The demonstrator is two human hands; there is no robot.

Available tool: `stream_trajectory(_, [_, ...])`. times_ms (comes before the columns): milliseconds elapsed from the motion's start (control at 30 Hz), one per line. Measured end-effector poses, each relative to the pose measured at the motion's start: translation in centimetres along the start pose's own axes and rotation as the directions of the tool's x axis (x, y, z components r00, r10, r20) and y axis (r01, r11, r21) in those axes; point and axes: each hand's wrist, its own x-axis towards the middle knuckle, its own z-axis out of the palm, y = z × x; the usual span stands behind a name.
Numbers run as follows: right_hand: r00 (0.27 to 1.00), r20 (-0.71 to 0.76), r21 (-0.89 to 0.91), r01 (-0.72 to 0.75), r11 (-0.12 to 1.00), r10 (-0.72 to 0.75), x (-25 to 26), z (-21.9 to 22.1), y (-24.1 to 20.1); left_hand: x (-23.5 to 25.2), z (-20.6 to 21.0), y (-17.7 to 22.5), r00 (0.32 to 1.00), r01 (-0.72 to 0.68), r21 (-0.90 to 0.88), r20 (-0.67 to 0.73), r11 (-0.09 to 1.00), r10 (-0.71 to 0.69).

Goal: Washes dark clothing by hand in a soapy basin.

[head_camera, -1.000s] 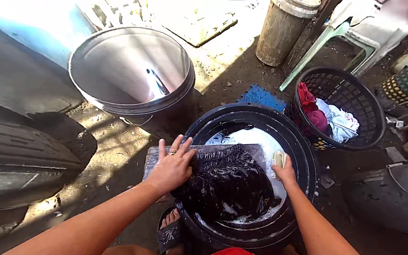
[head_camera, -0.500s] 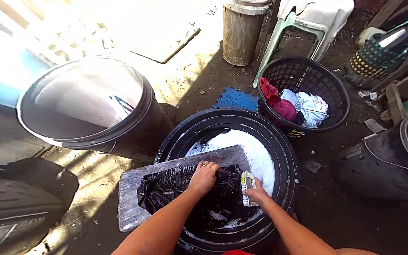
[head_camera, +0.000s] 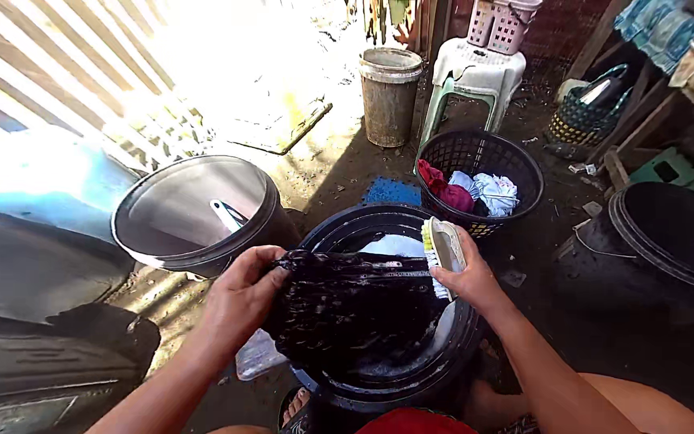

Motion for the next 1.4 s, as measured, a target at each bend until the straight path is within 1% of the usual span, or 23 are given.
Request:
stream_trajectory(67, [0.979,-0.032,-0.015,0.2,0.98,-0.201,1.5,1.0,-2.7,0.2,-1.8,0.0,0.993,-0.005,-0.109,-0.118,0.994,-0.008])
stream_trajectory(100, [0.953,-0.049,0.0,0.299,0.954,-0.298,2.5,1.9,-3.6,0.3,-2.5,-0.2,0.992,0.016,-0.093,-0.12,0.996,-0.027])
stream_trajectory(167, [0.922,-0.051,0.031,0.386,0.922,-0.384,5.2,4.4,-4.1,0.6,-3.1,-1.7,0.989,0.134,0.079,0.045,0.988,-0.138])
stream_trajectory(200, [0.929,-0.029,0.029,0.37,0.928,-0.369,6.9,5.9,-3.4,0.8,-2.5,-3.3,0.964,0.169,0.172,0.177,0.97,-0.199])
stream_trajectory(267, [0.967,0.051,-0.056,0.253,0.966,-0.25,10.6,9.3,-0.1,1.4,-0.2,-8.1,0.841,0.205,0.375,0.405,0.904,-0.358])
stream_trajectory(367, [0.99,0.134,-0.214,0.081,0.974,-0.053,13.0,15.4,5.2,1.5,2.4,-15.4,0.666,0.105,0.611,0.543,0.784,-0.512])
stream_trajectory(467, [0.919,0.391,-0.18,0.125,0.976,-0.046,8.0,22.2,3.7,0.5,2.3,-16.9,0.583,0.015,0.676,0.593,0.737,-0.556])
stream_trajectory(500, [0.864,0.497,-0.136,0.17,0.976,-0.081,5.9,24.1,3.0,-0.1,2.1,-16.9,0.587,-0.01,0.679,0.599,0.734,-0.545])
stream_trajectory(567, [0.775,0.627,-0.131,0.2,0.971,-0.076,4.1,25.9,3.9,-1.5,1.7,-17.5,0.66,-0.075,0.662,0.594,0.746,-0.46])
stream_trajectory(600, [0.794,0.607,-0.19,0.183,0.965,-0.031,4.6,25.8,5.9,-2.1,1.4,-17.9,0.696,-0.096,0.654,0.583,0.75,-0.419])
stream_trajectory(667, [0.885,0.461,-0.368,0.12,0.922,0.068,7.2,23.2,11.9,-2.9,1.3,-18.5,0.742,-0.103,0.664,0.547,0.741,-0.387])
stream_trajectory(700, [0.92,0.366,-0.44,0.037,0.897,0.142,9.1,21.1,14.7,-3.1,1.4,-18.6,0.752,-0.093,0.672,0.532,0.735,-0.391])
stream_trajectory(800, [0.934,0.089,-0.54,-0.247,0.805,0.346,13.9,16.7,19.3,-3.2,1.9,-18.7,0.784,-0.097,0.697,0.494,0.71,-0.377])
stream_trajectory(867, [0.947,0.148,-0.479,-0.184,0.859,0.285,12.5,18.1,16.0,-3.1,2.2,-18.9,0.812,-0.113,0.708,0.471,0.697,-0.346])
stream_trajectory(933, [0.933,0.354,-0.314,0.045,0.948,0.073,7.1,22.2,10.0,-3.3,2.5,-19.1,0.82,-0.111,0.703,0.464,0.702,-0.335])
stream_trajectory(1000, [0.832,0.544,-0.158,0.226,0.961,-0.106,2.8,25.2,7.2,-3.0,2.3,-18.7,0.789,-0.084,0.698,0.483,0.711,-0.381])
stream_trajectory(1033, [0.805,0.581,-0.159,0.258,0.953,-0.121,2.4,25.5,7.8,-2.7,2.2,-18.5,0.773,-0.071,0.697,0.491,0.714,-0.402])
stream_trajectory(1100, [0.878,0.478,-0.324,0.203,0.924,-0.025,4.5,23.1,12.2,-2.4,2.0,-18.4,0.752,-0.043,0.693,0.497,0.72,-0.433])
stream_trajectory(1167, [0.943,0.263,-0.518,-0.042,0.854,0.206,8.7,18.2,17.1,-2.5,2.0,-18.6,0.76,-0.039,0.689,0.491,0.724,-0.425])
stream_trajectory(1233, [0.927,0.087,-0.593,-0.247,0.766,0.366,11.7,15.1,20.0,-2.5,2.3,-18.7,0.779,-0.066,0.697,0.483,0.714,-0.399])
stream_trajectory(1300, [0.929,0.131,-0.551,-0.222,0.804,0.346,11.0,16.5,17.6,-2.2,2.5,-18.9,0.775,-0.074,0.711,0.482,0.699,-0.408])
stream_trajectory(1367, [0.918,0.349,-0.414,-0.029,0.91,0.188,6.3,21.1,12.0,-2.0,2.6,-19.0,0.764,-0.056,0.713,0.482,0.699,-0.43])
stream_trajectory(1400, [0.876,0.473,-0.335,0.079,0.939,0.095,4.0,23.1,10.1,-1.9,2.6,-18.8,0.752,-0.041,0.712,0.483,0.701,-0.448])
